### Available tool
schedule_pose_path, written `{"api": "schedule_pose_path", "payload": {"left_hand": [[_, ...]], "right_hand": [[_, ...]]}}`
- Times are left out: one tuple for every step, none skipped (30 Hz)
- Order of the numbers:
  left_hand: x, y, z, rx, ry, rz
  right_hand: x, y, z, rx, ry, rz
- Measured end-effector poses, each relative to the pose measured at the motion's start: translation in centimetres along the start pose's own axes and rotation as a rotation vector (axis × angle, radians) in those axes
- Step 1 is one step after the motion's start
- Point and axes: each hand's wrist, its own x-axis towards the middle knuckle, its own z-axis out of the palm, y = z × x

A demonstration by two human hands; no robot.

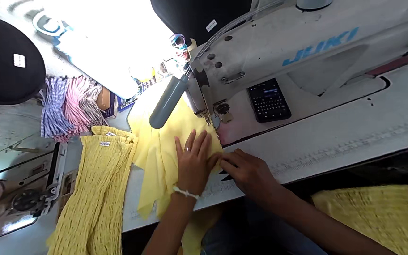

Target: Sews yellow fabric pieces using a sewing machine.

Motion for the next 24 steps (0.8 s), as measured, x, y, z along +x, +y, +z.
{"api": "schedule_pose_path", "payload": {"left_hand": [[-0.6,0.9,-0.1,0.025,0.035,-0.032],[-1.2,1.5,-0.1,0.036,0.049,-0.055],[-1.7,1.7,-0.1,0.031,0.045,-0.072],[-1.8,1.6,-0.1,0.006,0.024,-0.081],[-1.7,1.2,-0.1,-0.014,0.005,-0.080],[-1.4,0.7,-0.1,-0.030,-0.011,-0.075],[-1.0,0.2,0.0,-0.044,-0.023,-0.073],[-0.5,-0.3,0.1,-0.057,-0.031,-0.071],[0.0,-0.7,0.1,-0.070,-0.044,-0.072],[0.5,-1.1,0.1,-0.079,-0.056,-0.072],[0.9,-1.5,0.2,-0.083,-0.066,-0.073],[1.3,-1.9,0.2,-0.085,-0.075,-0.072],[1.6,-2.3,0.3,-0.086,-0.082,-0.072],[2.0,-2.6,0.4,-0.085,-0.095,-0.075],[2.4,-2.9,0.4,-0.089,-0.106,-0.079],[2.8,-3.2,0.3,-0.096,-0.126,-0.087],[3.3,-3.5,0.3,-0.099,-0.149,-0.098],[3.7,-3.7,0.2,-0.102,-0.164,-0.109],[4.1,-3.9,0.2,-0.103,-0.166,-0.116],[4.5,-4.1,0.2,-0.103,-0.170,-0.122],[5.0,-4.4,0.1,-0.103,-0.179,-0.130],[5.4,-4.6,0.1,-0.103,-0.185,-0.138],[5.8,-4.8,0.1,-0.101,-0.184,-0.145],[6.2,-5.0,0.1,-0.098,-0.188,-0.155]], "right_hand": [[-0.1,0.0,0.0,-0.008,0.003,-0.001],[-0.4,0.0,-0.1,-0.023,-0.004,-0.002],[-0.6,0.0,-0.3,-0.037,-0.014,-0.003],[-0.8,0.1,-0.4,-0.047,-0.024,-0.005],[-0.8,0.2,-0.5,-0.057,-0.032,-0.006],[-0.7,0.3,-0.6,-0.067,-0.042,-0.008],[-0.4,0.5,-0.6,-0.070,-0.056,-0.009],[0.1,0.6,-0.5,-0.071,-0.070,-0.009],[0.6,0.8,-0.4,-0.071,-0.077,-0.009],[1.0,1.0,-0.3,-0.071,-0.086,-0.007],[1.5,1.1,-0.2,-0.069,-0.099,-0.005],[1.9,1.3,-0.1,-0.069,-0.114,-0.002],[2.2,1.5,0.0,-0.069,-0.126,0.000],[2.6,1.6,0.1,-0.073,-0.133,0.004],[3.0,1.8,0.1,-0.076,-0.142,0.009],[3.4,2.0,0.2,-0.077,-0.151,0.013],[3.8,2.2,0.3,-0.080,-0.161,0.016],[4.2,2.4,0.4,-0.080,-0.170,0.018],[4.5,2.6,0.6,-0.082,-0.177,0.019],[4.9,2.8,0.8,-0.083,-0.181,0.020],[5.2,3.1,1.0,-0.085,-0.180,0.020],[5.4,3.3,1.2,-0.087,-0.177,0.022],[5.7,3.5,1.5,-0.089,-0.171,0.024],[5.8,3.7,1.7,-0.093,-0.167,0.028]]}}
